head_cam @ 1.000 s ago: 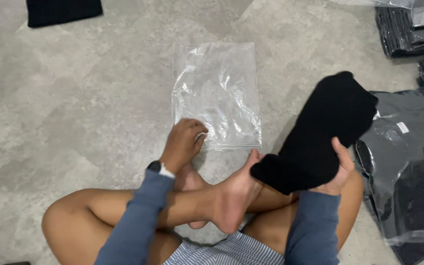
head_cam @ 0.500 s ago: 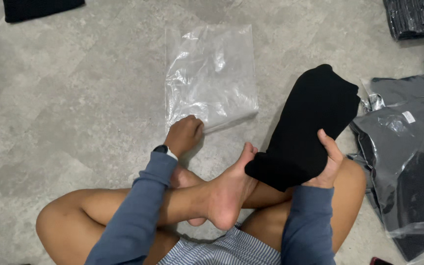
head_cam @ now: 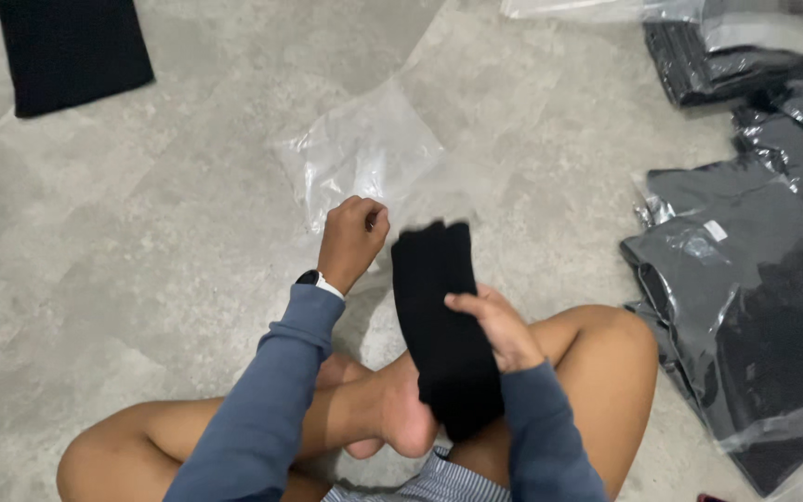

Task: The person picks up folded black shirts and places them into clear plastic bags by hand, smoothing the bags and sealing them before placing the packaged shirts into a stack.

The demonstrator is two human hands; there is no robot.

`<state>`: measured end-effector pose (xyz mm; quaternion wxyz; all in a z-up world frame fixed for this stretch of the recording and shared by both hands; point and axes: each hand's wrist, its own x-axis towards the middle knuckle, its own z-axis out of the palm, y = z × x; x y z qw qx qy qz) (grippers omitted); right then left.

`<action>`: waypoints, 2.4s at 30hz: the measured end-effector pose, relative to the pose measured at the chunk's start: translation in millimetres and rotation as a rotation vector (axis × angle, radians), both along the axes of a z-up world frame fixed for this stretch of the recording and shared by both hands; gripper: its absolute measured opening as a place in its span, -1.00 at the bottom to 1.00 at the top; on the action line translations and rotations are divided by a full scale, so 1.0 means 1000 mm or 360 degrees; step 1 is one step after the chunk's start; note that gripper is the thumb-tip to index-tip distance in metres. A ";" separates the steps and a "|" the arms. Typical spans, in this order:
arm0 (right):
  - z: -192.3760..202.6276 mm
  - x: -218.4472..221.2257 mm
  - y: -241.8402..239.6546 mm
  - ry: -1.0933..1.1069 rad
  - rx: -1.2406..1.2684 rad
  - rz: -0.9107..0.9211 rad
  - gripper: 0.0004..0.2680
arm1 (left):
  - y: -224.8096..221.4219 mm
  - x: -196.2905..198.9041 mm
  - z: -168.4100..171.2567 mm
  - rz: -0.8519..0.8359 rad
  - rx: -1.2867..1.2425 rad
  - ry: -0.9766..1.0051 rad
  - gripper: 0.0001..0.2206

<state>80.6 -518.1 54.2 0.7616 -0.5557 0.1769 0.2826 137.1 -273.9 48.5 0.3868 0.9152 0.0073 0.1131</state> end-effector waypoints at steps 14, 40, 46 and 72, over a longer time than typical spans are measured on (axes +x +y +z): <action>0.026 -0.025 0.071 -0.0370 -0.0374 -0.0178 -0.54 | -0.066 -0.096 0.063 -0.0610 0.0617 -0.0560 -0.89; -0.026 0.136 0.146 -0.1038 -0.1021 0.0067 -0.72 | 0.019 -0.123 0.038 0.0215 -0.1705 0.0642 -0.18; -0.064 0.129 0.164 -0.0890 -0.1424 0.0435 -0.42 | 0.036 -0.114 0.015 0.1026 -0.0970 0.0194 -0.25; -0.118 0.086 0.127 -0.1299 -0.2028 0.0274 -0.53 | -0.040 -0.115 -0.049 0.0329 0.1061 0.0845 -0.47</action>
